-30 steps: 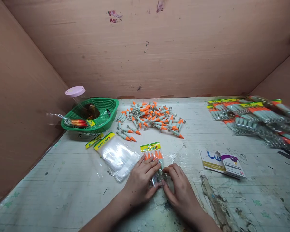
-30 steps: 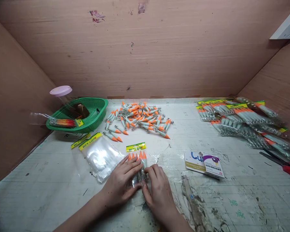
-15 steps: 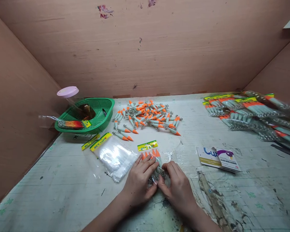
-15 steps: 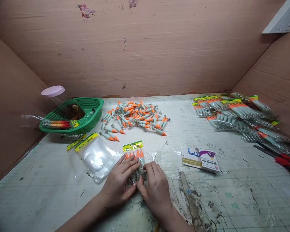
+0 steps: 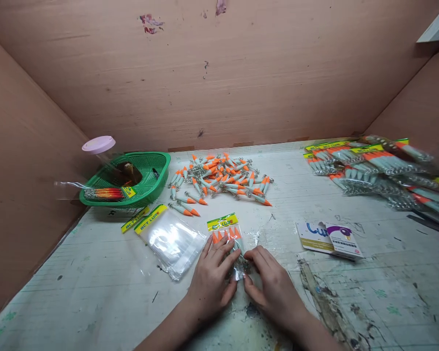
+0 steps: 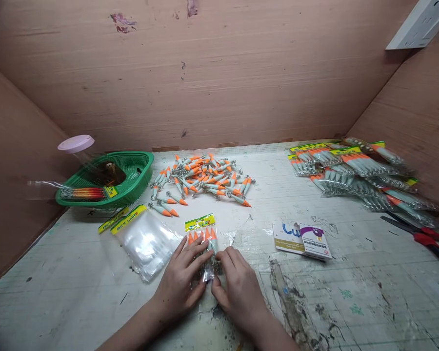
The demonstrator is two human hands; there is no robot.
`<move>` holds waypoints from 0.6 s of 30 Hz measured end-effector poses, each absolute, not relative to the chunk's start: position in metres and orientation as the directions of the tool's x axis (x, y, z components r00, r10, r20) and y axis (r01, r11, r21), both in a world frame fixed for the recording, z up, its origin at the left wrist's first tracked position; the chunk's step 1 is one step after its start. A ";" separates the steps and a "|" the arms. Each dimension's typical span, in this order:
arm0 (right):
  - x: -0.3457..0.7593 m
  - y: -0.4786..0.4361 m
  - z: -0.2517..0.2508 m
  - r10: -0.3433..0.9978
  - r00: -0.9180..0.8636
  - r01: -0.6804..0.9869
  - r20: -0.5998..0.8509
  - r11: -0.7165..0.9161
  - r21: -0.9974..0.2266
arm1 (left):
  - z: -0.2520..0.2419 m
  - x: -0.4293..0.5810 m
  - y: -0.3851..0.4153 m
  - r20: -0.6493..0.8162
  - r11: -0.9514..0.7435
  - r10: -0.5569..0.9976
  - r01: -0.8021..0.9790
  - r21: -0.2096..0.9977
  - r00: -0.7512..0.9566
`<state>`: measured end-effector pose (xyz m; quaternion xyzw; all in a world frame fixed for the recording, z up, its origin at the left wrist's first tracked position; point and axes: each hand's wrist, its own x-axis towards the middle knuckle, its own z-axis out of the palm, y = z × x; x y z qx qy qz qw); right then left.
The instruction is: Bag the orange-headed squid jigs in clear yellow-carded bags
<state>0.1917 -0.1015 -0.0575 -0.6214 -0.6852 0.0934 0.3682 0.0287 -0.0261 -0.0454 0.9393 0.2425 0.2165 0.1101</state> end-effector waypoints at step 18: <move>0.196 -0.126 -0.025 0.955 -0.175 0.599 0.241 0.298 -0.743 | -0.037 -0.015 -0.048 0.473 -0.937 0.345 0.322 0.131 0.811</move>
